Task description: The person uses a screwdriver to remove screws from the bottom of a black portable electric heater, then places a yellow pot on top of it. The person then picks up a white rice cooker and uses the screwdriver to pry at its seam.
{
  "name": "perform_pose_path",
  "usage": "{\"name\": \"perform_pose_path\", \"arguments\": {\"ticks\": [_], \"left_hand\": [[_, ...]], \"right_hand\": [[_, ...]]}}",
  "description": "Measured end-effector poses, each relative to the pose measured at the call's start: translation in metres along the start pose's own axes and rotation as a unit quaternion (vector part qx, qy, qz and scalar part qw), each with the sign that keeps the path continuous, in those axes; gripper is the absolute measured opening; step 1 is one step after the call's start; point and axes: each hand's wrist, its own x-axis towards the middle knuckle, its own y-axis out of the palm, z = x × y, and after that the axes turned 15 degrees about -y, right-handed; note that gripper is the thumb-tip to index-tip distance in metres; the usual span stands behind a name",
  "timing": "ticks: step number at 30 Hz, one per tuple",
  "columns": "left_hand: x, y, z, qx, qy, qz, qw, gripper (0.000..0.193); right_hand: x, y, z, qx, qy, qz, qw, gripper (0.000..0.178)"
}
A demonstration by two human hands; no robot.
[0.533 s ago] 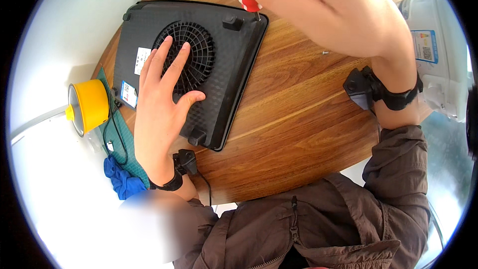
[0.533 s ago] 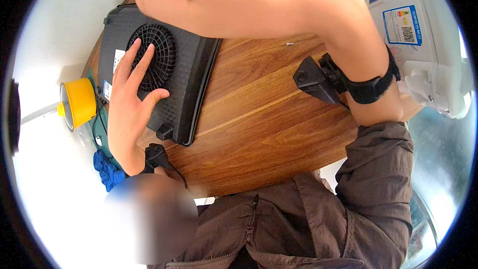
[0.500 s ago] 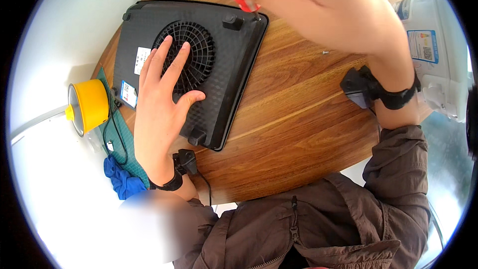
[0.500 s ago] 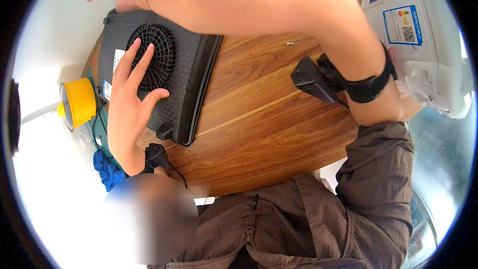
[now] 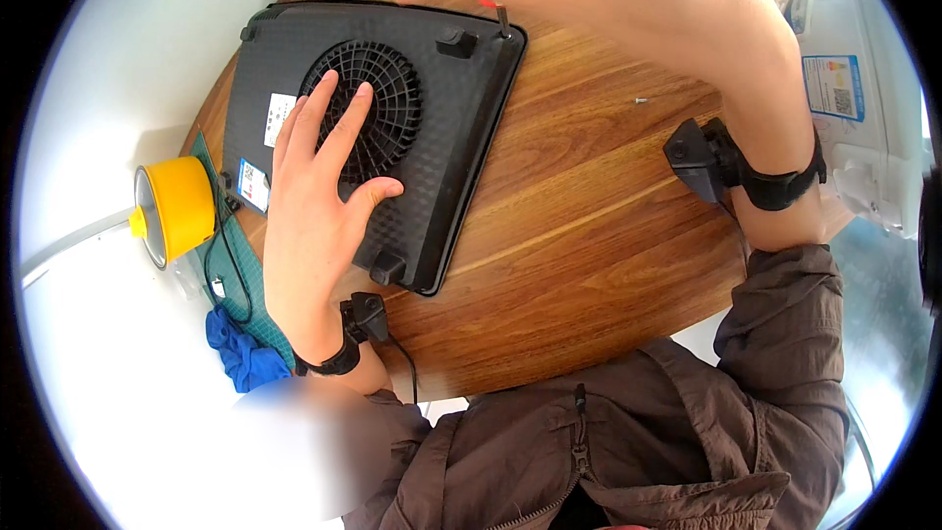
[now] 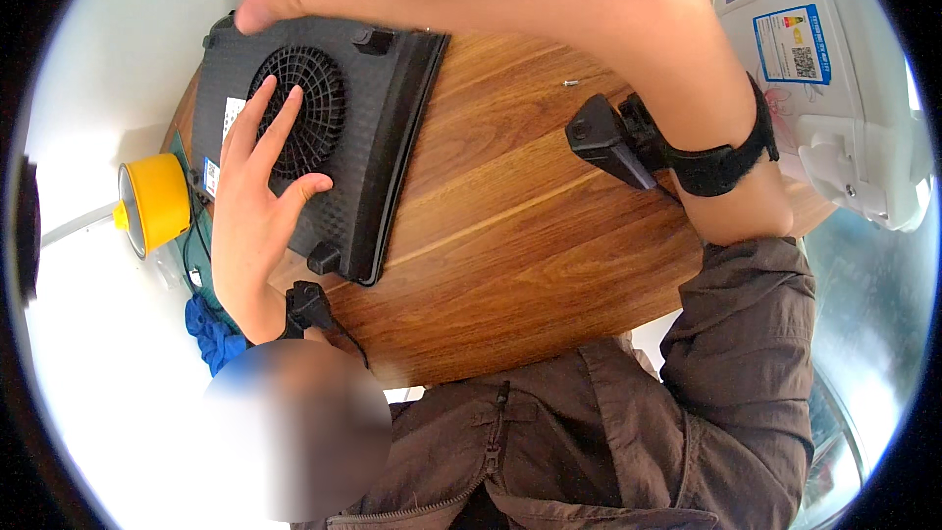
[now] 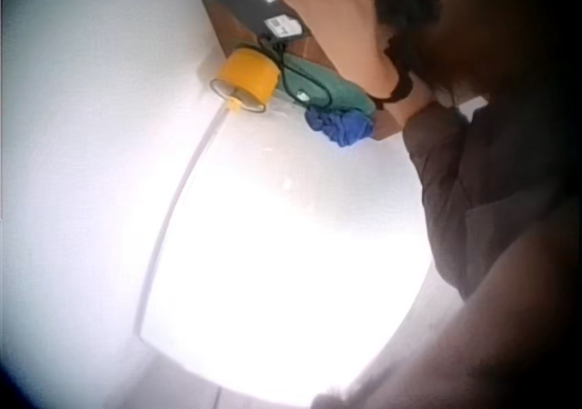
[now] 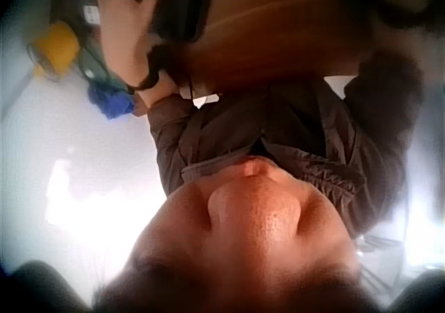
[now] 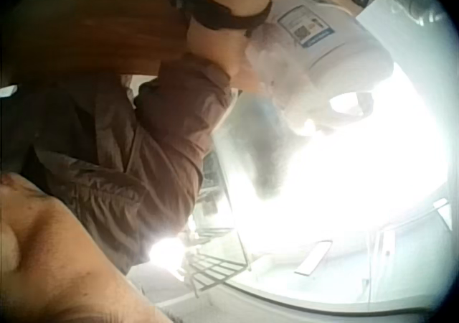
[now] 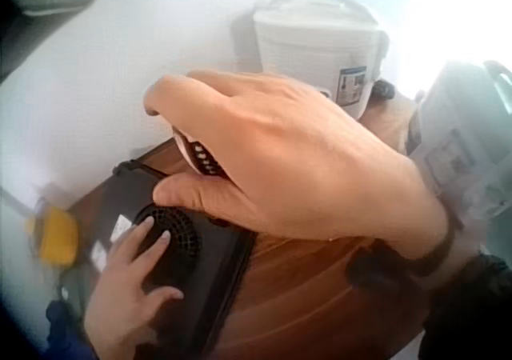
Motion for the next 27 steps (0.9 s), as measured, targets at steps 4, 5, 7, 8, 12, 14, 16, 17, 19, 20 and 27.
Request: {"name": "perform_pose_path", "arguments": {"ticks": [4,5,7,8,12,14,16,17,19,20,27], "left_hand": [[-0.001,0.0,-0.002,-0.016,-0.014,0.009,1.0,0.078],[-0.001,0.0,-0.002,-0.021,-0.017,0.013,1.0,0.078],[-0.001,-0.001,-0.002,-0.021,-0.015,0.015,1.0,0.079],[-0.001,-0.001,-0.002,-0.021,-0.014,0.015,1.0,0.079],[-0.001,0.0,-0.001,-0.012,-0.012,0.008,1.0,0.078],[-0.001,0.0,-0.001,-0.012,-0.014,0.009,1.0,0.078],[0.0,0.0,0.0,-0.003,-0.009,0.003,1.0,0.08],[0.0,0.0,0.001,0.002,-0.006,-0.001,1.0,0.082],[0.0,0.0,0.001,-0.009,0.0,0.001,1.0,0.079],[0.0,0.001,0.002,-0.015,0.003,0.004,1.0,0.078],[0.002,-0.002,-0.003,-0.015,0.007,-0.006,1.0,0.078]], "right_hand": [[-0.002,-0.003,-0.001,-0.004,-0.014,0.01,1.0,0.043],[-0.003,-0.002,-0.001,-0.006,-0.017,0.011,1.0,0.043],[-0.003,0.0,-0.001,-0.014,-0.021,0.016,1.0,0.044],[-0.003,0.003,-0.002,-0.019,-0.025,0.016,0.999,0.045],[-0.004,0.012,-0.002,0.054,-0.026,-0.063,0.996,0.048],[-0.008,0.014,-0.005,0.036,0.038,-0.009,0.999,0.046],[-0.014,0.013,-0.011,-0.044,0.077,0.055,0.995,0.041],[-0.012,0.015,-0.013,-0.081,0.054,0.039,0.994,0.039],[-0.014,0.024,-0.02,-0.088,0.032,-0.01,0.996,0.034],[-0.014,0.028,-0.021,-0.045,0.028,-0.029,0.998,0.033],[-0.007,0.017,0.003,-0.041,0.036,-0.025,0.998,0.024]]}}
